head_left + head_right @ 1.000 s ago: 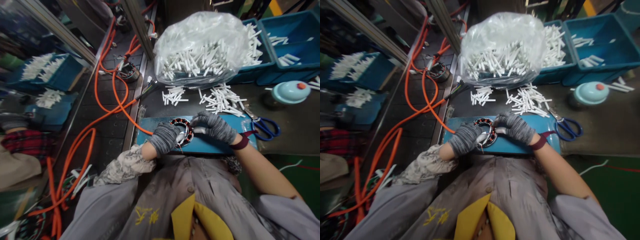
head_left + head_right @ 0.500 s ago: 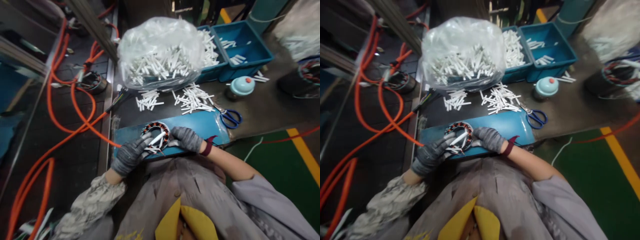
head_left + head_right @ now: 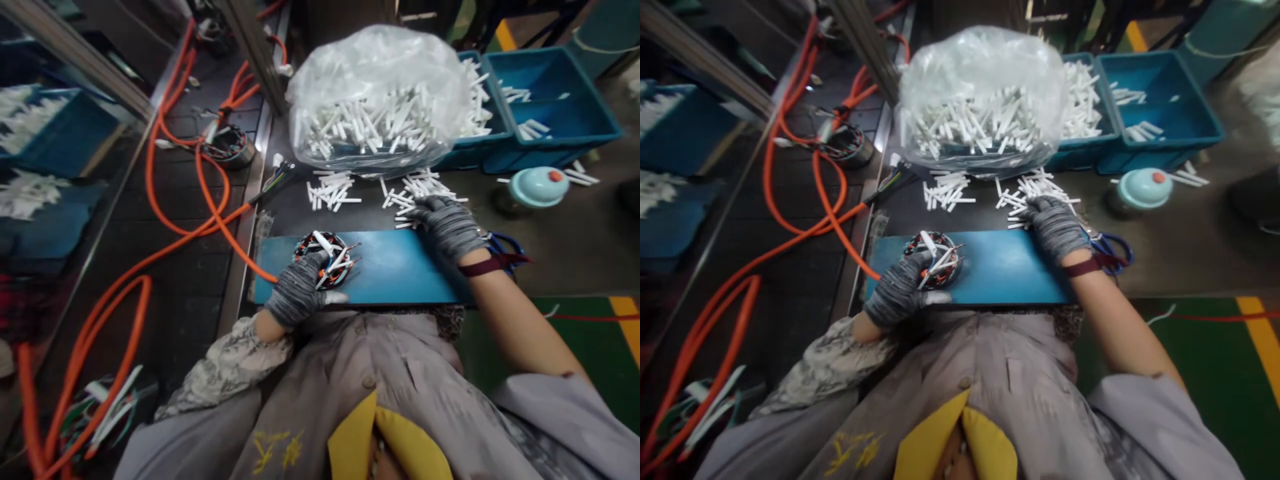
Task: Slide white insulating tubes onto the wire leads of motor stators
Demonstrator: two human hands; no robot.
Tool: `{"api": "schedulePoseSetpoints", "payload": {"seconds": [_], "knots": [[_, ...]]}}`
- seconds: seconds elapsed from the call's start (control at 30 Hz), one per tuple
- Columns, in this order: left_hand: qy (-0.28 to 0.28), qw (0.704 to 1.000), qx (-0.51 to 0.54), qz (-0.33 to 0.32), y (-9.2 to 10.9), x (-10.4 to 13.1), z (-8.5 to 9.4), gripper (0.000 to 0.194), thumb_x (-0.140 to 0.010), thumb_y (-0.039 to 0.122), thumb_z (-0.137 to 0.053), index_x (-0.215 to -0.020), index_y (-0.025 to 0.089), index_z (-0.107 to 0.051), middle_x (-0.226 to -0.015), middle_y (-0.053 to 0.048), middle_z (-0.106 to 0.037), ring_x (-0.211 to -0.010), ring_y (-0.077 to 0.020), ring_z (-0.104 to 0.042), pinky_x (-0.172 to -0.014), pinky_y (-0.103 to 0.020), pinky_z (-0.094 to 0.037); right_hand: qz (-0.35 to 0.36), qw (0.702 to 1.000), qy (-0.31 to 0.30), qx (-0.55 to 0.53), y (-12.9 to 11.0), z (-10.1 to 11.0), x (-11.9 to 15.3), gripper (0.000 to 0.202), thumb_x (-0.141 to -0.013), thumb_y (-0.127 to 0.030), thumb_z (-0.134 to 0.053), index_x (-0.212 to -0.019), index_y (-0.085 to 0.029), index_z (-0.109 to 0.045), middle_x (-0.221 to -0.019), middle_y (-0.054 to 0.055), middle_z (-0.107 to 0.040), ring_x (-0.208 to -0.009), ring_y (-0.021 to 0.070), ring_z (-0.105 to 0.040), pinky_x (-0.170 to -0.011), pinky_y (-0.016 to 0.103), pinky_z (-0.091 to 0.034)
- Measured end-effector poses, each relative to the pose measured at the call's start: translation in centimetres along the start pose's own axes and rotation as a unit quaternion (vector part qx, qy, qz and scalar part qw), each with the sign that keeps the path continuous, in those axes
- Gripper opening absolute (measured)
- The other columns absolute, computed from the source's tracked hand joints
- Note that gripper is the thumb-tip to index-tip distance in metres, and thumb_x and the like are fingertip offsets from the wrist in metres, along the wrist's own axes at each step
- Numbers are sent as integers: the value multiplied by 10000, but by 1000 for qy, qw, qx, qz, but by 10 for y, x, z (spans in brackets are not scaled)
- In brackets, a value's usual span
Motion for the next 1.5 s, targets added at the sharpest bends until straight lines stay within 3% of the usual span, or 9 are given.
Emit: {"api": "schedulePoseSetpoints", "payload": {"seconds": [0.13,0.3,0.5,0.63,0.9,1.07,1.23,1.4,1.5], "knots": [[100,989,98,-55,-2,17,20,366,-893,337,-782,-1183,170,-634,-1136,-84,-726,-1040,-217,-726,-915,-354,-616,17,995,83,-51,5,9,4,321,-975,-248,-526,-1188,-212,-763,-1397,142,-678,-1268,362,-637,-1086,591,-513],[128,987,-15,-96,3,21,13,179,-967,284,-691,-1109,176,-714,-1058,-86,-745,-978,-201,-736,-892,-322,-620,44,948,219,-227,-37,45,22,318,-1028,-328,-518,-1265,-244,-711,-1218,94,-745,-1187,263,-685,-1094,474,-522],[123,969,-180,-115,14,27,0,257,-1027,248,-580,-1199,164,-753,-1051,-130,-775,-978,-231,-757,-873,-324,-629,56,921,38,-383,-101,8,21,450,-966,-477,-640,-1349,-244,-671,-1120,95,-745,-965,228,-718,-897,400,-597],[74,980,-167,-84,6,26,-4,294,-1037,267,-563,-1248,179,-748,-1089,-130,-776,-1034,-241,-749,-925,-347,-622,13,866,5,-500,-99,-10,10,509,-850,-592,-763,-1199,-224,-722,-1126,90,-774,-1010,251,-732,-952,445,-600],[113,975,-156,-115,7,27,3,337,-1067,317,-519,-1239,136,-745,-1103,-127,-783,-1008,-226,-751,-902,-323,-618,-9,843,-51,-536,-91,-14,-5,506,-744,-617,-849,-1039,-211,-782,-1003,69,-801,-927,247,-741,-893,422,-611],[124,975,-148,-112,10,26,3,316,-1060,323,-539,-1216,151,-752,-1094,-107,-792,-987,-231,-756,-886,-336,-628,36,861,-31,-506,-104,-10,-7,472,-808,-626,-798,-1047,-219,-791,-1002,68,-801,-909,236,-732,-857,385,-593],[71,988,-123,-63,0,26,-4,369,-1040,307,-581,-1368,168,-676,-1177,-125,-773,-1021,-224,-746,-936,-338,-608,167,933,-50,-316,-141,-6,-10,428,-1004,-570,-562,-1099,-226,-798,-971,97,-783,-889,234,-690,-858,372,-532],[-4,973,-209,-95,7,24,-11,392,-1040,259,-562,-1423,271,-646,-1108,-84,-769,-908,-235,-730,-760,-332,-581,143,932,-119,-310,-145,-12,-10,528,-1074,-550,-390,-1002,-179,-759,-879,78,-756,-768,196,-644,-768,325,-496],[-31,965,-255,-55,3,20,-13,385,-1046,314,-555,-1415,291,-661,-993,-83,-756,-823,-235,-699,-665,-314,-528,132,935,-132,-300,-143,-9,-9,528,-1060,-577,-407,-978,-179,-745,-845,74,-734,-738,192,-616,-745,325,-480]]}}
Point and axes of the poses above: each hand's wrist, its own x-axis away from the middle knuckle, its own z-axis out of the back of the hand, y = z × x, the point moved 7 cm from there along -x, towards the middle knuckle
